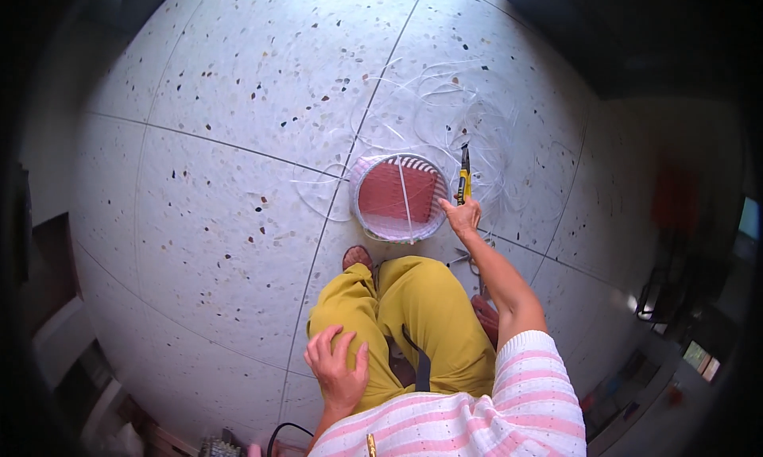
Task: The person weaves plastic strips into a small basket to repair its rim and base, then uses pliers to tighten and cut the ends of the strips.
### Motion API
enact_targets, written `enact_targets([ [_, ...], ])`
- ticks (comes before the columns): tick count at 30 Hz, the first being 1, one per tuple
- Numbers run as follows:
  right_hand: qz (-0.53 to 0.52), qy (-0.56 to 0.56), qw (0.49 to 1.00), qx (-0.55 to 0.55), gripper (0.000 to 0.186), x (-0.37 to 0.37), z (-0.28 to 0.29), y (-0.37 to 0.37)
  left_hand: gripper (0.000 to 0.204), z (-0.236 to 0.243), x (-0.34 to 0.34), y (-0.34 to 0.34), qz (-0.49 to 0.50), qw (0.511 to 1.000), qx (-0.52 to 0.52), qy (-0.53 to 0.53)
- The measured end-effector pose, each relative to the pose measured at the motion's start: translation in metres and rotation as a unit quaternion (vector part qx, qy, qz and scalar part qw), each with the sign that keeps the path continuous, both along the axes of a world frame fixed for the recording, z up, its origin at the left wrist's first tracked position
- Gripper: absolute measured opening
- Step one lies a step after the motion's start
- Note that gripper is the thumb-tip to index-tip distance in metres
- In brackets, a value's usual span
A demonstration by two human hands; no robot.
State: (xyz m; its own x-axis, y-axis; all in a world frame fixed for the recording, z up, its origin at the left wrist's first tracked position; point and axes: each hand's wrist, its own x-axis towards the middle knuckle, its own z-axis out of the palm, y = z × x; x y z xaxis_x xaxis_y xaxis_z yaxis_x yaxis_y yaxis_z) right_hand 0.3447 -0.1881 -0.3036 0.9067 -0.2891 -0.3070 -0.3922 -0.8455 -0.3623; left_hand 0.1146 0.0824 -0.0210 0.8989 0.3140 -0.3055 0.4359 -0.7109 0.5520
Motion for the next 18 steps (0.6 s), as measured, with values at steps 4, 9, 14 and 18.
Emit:
enact_targets([
  [4, 0.042, 0.024, 0.999, -0.012, 0.063, 0.01, -0.023, -0.008, 0.025, -0.021, 0.01, -0.016, 0.041, 0.998, 0.005, -0.038],
  [9, 0.019, 0.08, 0.996, 0.045, 0.034, 0.022, -0.054, -0.024, 0.023, -0.034, 0.016, -0.049, 0.042, 0.992, 0.065, -0.096],
  [14, -0.078, 0.183, 0.929, 0.313, 0.019, 0.044, -0.025, 0.001, 0.022, -0.036, 0.008, -0.086, 0.028, 0.987, 0.116, -0.108],
  [18, -0.093, 0.179, 0.884, 0.421, 0.017, 0.057, 0.03, -0.002, 0.025, -0.034, -0.001, -0.104, 0.028, 0.985, 0.08, -0.152],
])
